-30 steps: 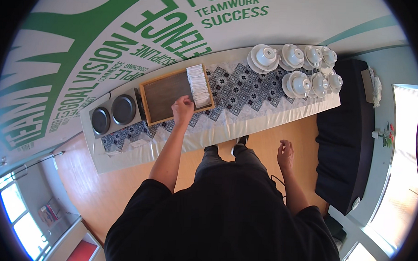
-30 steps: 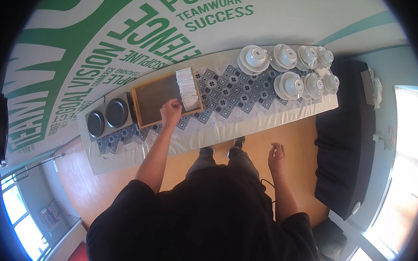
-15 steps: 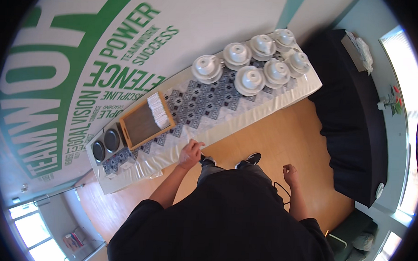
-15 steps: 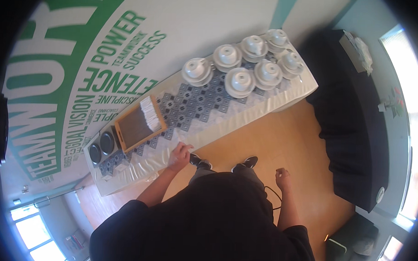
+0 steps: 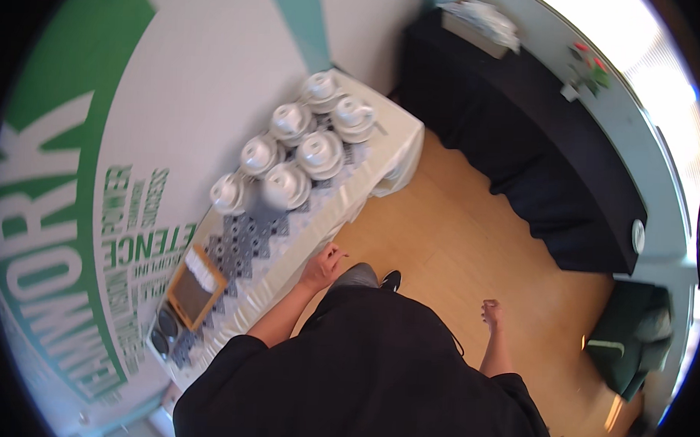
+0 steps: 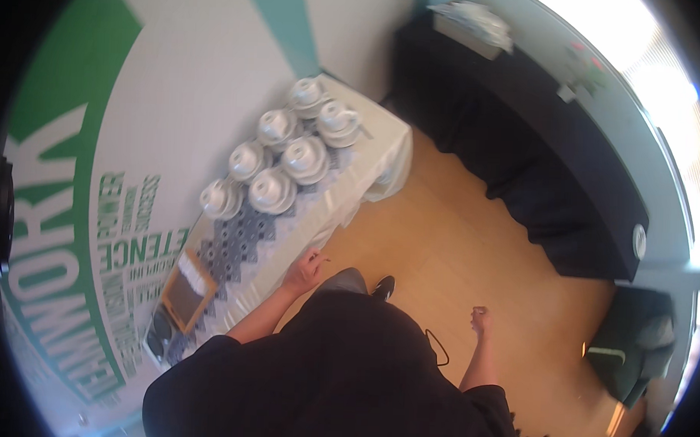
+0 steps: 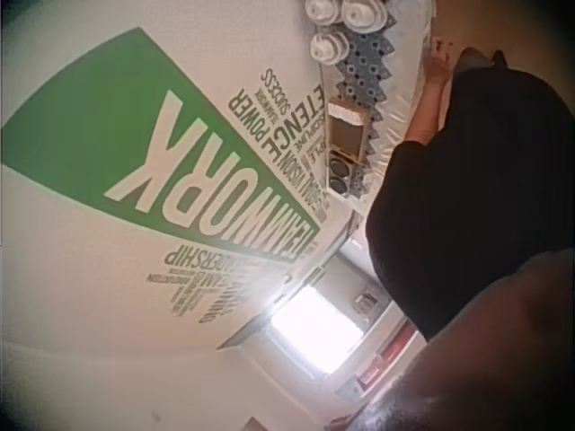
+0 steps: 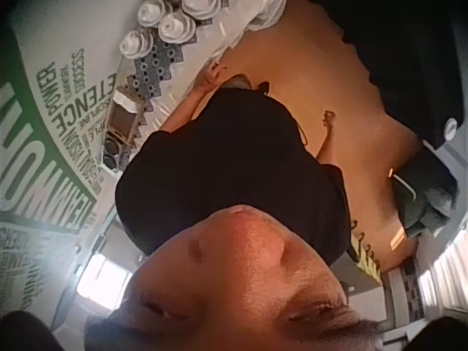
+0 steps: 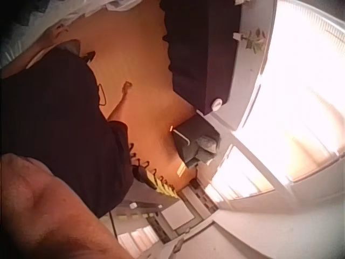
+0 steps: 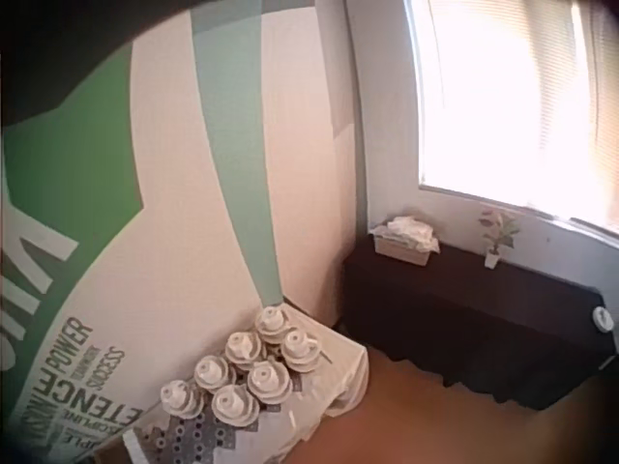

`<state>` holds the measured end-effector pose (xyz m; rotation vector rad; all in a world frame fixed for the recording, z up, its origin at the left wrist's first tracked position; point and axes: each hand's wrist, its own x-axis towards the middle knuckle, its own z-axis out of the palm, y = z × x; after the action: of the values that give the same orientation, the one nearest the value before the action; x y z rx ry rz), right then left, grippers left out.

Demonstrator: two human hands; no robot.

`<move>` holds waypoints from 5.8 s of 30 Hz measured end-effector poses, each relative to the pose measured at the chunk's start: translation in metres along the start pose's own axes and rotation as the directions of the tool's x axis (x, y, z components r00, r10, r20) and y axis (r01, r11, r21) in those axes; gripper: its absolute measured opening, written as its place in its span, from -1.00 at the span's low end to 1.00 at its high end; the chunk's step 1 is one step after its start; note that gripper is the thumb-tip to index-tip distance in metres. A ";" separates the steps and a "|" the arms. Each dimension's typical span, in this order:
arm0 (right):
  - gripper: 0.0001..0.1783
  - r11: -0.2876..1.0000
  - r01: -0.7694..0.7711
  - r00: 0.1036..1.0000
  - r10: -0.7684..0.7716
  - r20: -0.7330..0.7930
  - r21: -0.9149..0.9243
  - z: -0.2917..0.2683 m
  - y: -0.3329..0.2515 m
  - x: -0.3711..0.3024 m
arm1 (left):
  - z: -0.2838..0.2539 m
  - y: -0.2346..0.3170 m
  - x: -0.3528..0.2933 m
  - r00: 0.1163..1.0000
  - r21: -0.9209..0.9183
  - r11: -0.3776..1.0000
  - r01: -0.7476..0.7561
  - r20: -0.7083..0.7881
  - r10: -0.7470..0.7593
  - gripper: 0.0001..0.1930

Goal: The person organizes small white and red packets by taking them out of a plastic bag in a box and arranging them into a stack in a wooden tray on a table.

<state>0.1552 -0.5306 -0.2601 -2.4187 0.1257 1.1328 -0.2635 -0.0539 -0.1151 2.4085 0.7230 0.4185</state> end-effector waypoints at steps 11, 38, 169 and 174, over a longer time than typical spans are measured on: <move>-0.67 0.988 0.062 0.991 -0.078 0.107 0.143 0.034 -0.067 0.002 | 0.074 0.026 0.215 0.968 -0.072 0.981 -0.182 0.162 0.192 -0.66; -0.72 0.780 0.622 0.783 -0.621 -0.037 0.070 -0.190 -0.616 0.292 | 0.125 0.039 0.773 1.000 -0.204 0.979 0.013 -0.004 -0.014 -0.58; -0.60 0.775 0.435 0.823 -0.137 -0.551 0.458 -0.335 -0.838 0.588 | 0.386 0.236 1.168 0.809 -0.102 0.940 0.325 0.545 -0.221 0.25; -0.55 0.858 0.379 0.803 -0.118 -0.584 0.347 -0.341 -0.841 0.581 | 0.374 0.236 1.168 0.787 -0.143 0.929 0.340 0.585 -0.198 0.33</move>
<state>1.0053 0.1289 -0.1936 -2.1681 0.2066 0.2188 0.9346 0.2998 -0.1162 1.9931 0.6801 -0.3091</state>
